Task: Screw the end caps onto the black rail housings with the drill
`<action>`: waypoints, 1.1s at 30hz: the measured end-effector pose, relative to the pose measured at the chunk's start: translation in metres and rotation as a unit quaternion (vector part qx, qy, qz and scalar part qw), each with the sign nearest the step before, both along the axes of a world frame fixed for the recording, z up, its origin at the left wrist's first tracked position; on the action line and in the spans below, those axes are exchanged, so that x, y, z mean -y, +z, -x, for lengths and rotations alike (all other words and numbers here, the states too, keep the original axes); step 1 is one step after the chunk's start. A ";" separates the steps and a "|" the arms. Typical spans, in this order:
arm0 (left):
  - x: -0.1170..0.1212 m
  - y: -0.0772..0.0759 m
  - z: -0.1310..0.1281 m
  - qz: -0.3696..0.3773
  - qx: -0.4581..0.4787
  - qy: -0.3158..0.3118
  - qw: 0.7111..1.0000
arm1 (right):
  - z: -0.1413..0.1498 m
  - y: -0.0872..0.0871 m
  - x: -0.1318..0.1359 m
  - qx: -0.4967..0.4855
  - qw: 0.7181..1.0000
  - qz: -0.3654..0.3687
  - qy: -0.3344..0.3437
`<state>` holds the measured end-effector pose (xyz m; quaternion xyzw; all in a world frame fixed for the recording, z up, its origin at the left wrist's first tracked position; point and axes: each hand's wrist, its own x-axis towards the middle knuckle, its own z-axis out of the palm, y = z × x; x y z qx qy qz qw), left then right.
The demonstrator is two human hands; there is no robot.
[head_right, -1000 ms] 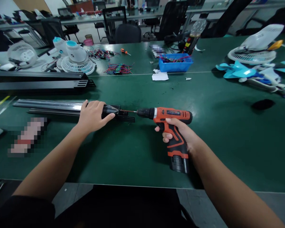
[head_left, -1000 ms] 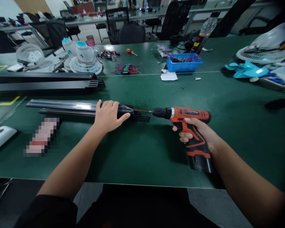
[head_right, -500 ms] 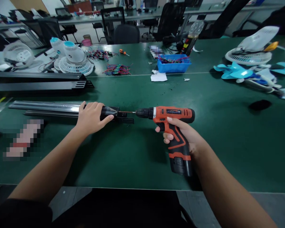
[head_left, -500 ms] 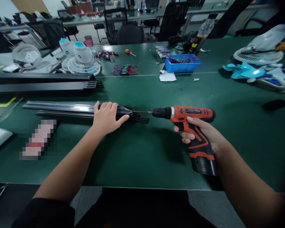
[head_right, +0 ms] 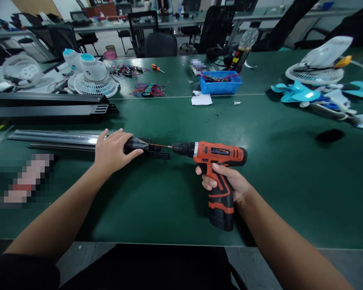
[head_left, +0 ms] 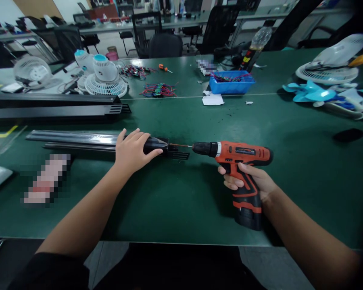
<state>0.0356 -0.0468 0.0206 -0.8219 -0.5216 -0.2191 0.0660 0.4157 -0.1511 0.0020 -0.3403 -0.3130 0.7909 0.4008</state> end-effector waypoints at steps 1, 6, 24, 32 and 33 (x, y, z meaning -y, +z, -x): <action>0.000 0.000 0.000 -0.004 0.000 -0.003 1.000 | 0.001 -0.001 0.000 -0.008 1.000 -0.002 -0.008; -0.002 0.000 0.000 -0.017 -0.026 -0.006 0.999 | 0.001 -0.006 0.000 -0.029 0.999 0.012 -0.033; -0.014 -0.011 0.006 -0.062 -0.055 -0.013 0.996 | 0.001 -0.008 0.000 -0.022 1.000 -0.008 -0.015; -0.013 -0.008 0.005 -0.034 -0.049 -0.007 0.998 | 0.002 -0.004 0.000 -0.023 1.000 0.007 0.000; -0.012 -0.008 0.005 -0.030 -0.045 -0.008 0.999 | 0.002 -0.003 0.000 -0.027 1.000 0.011 0.000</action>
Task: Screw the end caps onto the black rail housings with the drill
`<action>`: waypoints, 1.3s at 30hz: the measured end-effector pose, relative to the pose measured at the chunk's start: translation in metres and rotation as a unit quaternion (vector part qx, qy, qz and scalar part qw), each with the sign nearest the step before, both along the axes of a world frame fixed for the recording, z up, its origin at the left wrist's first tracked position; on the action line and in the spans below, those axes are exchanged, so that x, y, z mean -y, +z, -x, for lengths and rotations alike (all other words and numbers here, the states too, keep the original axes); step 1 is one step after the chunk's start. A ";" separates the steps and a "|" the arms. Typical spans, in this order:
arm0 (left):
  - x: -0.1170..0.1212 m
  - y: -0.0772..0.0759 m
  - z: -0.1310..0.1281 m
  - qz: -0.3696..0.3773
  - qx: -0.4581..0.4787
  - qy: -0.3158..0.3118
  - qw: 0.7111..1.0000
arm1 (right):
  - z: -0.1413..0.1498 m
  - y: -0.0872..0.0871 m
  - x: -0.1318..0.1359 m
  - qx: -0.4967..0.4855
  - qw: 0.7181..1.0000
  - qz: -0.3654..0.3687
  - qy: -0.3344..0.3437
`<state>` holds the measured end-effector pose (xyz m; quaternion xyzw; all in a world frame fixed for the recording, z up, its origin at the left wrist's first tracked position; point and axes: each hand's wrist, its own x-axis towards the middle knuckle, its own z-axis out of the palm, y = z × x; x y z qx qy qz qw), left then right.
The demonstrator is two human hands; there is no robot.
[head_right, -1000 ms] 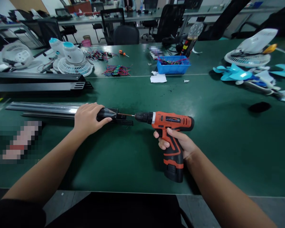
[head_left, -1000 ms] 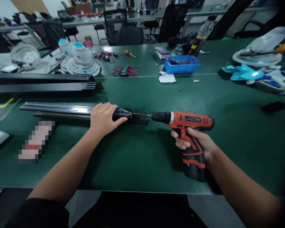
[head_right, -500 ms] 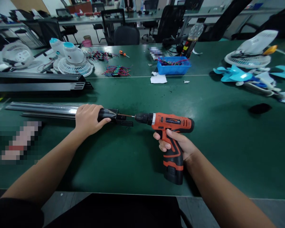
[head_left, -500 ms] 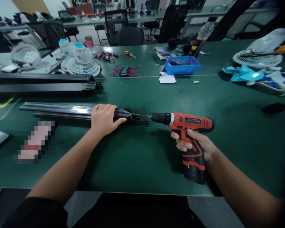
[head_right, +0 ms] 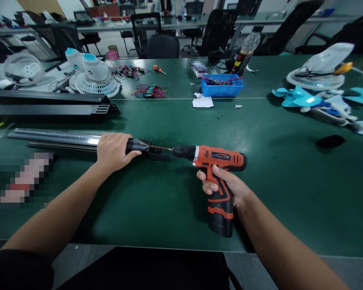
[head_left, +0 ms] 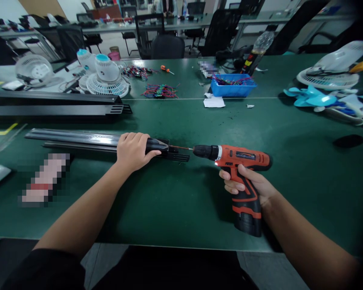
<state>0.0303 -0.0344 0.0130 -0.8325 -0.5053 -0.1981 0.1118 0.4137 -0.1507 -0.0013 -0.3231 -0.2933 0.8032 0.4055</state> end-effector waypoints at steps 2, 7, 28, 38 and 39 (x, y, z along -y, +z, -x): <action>0.000 0.001 0.000 0.004 0.006 -0.001 1.000 | 0.001 0.001 0.000 -0.008 1.000 0.004 -0.004; 0.000 0.002 0.000 0.016 0.009 -0.001 1.000 | 0.001 0.000 0.001 -0.018 1.000 0.012 -0.007; 0.004 0.007 0.001 0.014 0.023 -0.015 1.000 | 0.003 0.005 -0.001 0.037 0.999 -0.007 -0.018; 0.006 0.009 0.001 0.021 0.041 -0.012 0.999 | 0.003 0.004 -0.001 0.013 0.999 0.013 -0.032; 0.006 0.009 0.000 0.020 0.038 -0.013 0.999 | 0.002 0.004 -0.002 0.011 0.999 0.016 -0.031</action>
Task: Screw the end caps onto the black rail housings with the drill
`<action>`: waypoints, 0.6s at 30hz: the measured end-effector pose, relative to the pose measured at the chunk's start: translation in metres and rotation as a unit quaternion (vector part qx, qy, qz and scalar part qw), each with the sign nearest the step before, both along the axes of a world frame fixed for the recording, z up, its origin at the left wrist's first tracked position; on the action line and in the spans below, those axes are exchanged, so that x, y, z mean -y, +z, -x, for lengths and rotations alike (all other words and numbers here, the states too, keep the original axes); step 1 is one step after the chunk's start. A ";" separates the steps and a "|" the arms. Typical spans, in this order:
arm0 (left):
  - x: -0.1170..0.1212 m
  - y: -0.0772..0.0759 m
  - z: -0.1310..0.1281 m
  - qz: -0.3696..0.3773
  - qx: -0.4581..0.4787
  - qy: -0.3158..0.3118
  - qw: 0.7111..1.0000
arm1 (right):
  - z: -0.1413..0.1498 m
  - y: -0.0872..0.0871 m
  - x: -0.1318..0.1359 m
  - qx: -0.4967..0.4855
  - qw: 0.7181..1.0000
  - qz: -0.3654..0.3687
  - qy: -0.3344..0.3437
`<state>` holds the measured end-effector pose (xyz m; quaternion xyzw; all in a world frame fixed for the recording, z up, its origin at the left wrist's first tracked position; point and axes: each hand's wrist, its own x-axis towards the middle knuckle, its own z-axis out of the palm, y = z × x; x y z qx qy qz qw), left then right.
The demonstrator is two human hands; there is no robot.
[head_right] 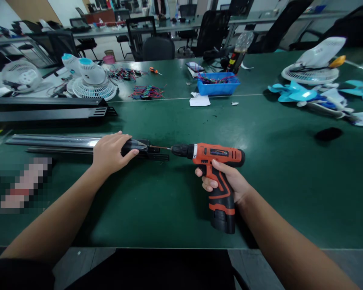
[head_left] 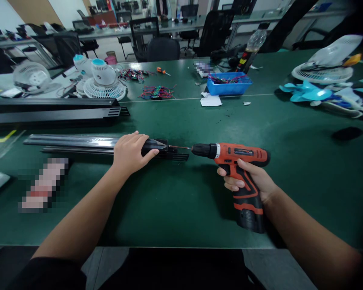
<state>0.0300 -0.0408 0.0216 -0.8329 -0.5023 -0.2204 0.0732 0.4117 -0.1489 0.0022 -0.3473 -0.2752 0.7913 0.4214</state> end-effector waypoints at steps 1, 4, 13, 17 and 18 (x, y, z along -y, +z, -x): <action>0.000 0.000 0.000 -0.001 -0.005 0.001 1.000 | -0.001 -0.001 0.000 0.000 1.000 0.002 0.002; 0.000 -0.001 -0.001 -0.010 -0.019 0.007 1.000 | -0.001 -0.002 -0.001 0.002 1.000 0.002 0.003; -0.001 -0.004 -0.001 -0.014 -0.020 0.007 1.000 | 0.000 0.000 -0.004 -0.010 1.000 0.005 0.007; -0.001 -0.004 0.000 -0.014 -0.025 0.008 1.000 | 0.000 0.002 -0.005 -0.016 1.000 0.009 0.012; -0.001 -0.004 0.000 -0.013 -0.026 0.007 1.000 | 0.000 0.002 -0.005 -0.014 1.000 0.008 0.015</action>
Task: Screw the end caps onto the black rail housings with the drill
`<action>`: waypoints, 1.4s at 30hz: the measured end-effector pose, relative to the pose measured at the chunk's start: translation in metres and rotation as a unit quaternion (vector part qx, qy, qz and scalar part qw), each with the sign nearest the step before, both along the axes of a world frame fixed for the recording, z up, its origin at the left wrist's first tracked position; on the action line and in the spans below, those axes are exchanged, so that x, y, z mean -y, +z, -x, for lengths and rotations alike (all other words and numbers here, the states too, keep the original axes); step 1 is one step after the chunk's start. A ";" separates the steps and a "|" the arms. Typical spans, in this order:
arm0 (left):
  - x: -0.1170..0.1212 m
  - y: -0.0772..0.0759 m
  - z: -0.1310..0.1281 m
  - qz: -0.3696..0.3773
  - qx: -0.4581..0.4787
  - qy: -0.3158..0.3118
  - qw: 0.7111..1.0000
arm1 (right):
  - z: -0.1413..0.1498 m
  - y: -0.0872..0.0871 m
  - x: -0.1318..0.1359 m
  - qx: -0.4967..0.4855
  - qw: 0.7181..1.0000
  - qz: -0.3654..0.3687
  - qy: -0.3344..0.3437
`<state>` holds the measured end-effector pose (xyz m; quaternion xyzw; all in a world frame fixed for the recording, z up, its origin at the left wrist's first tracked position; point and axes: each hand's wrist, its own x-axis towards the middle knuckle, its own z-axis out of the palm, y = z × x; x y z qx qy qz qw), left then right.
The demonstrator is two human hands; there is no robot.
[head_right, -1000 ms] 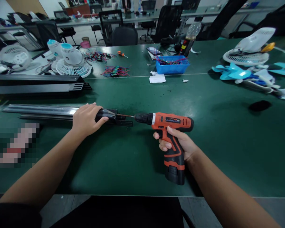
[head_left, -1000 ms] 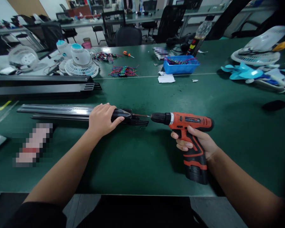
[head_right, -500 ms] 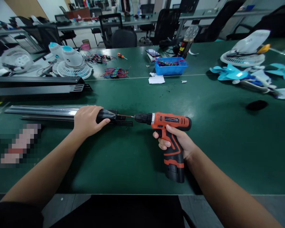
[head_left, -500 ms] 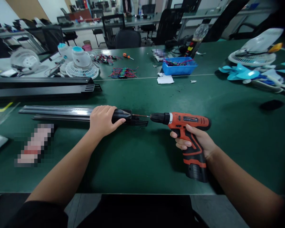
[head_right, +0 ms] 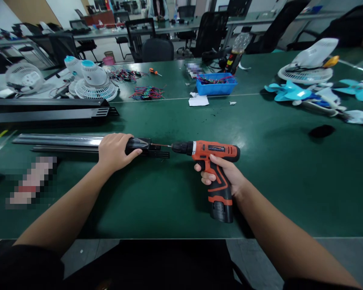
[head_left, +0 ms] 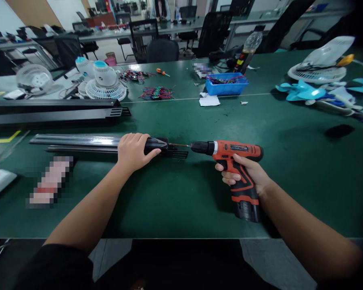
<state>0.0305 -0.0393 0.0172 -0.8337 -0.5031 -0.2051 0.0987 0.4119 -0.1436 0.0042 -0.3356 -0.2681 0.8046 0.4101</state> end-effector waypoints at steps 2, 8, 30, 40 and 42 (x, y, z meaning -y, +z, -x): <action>0.000 0.000 0.000 0.001 0.001 -0.001 1.000 | 0.000 0.001 0.000 0.005 1.000 -0.001 0.009; -0.001 -0.002 0.001 -0.001 0.003 0.000 1.000 | 0.001 0.001 0.001 -0.005 1.000 0.014 -0.017; -0.004 -0.004 0.001 -0.014 -0.007 0.014 1.000 | 0.000 0.001 0.001 -0.021 1.000 0.011 0.000; -0.003 -0.002 0.001 -0.005 -0.004 0.003 1.000 | 0.001 0.002 0.002 0.001 1.000 0.015 -0.006; -0.003 -0.002 0.001 -0.003 0.001 -0.002 1.000 | 0.002 0.003 0.002 0.004 1.000 0.013 -0.002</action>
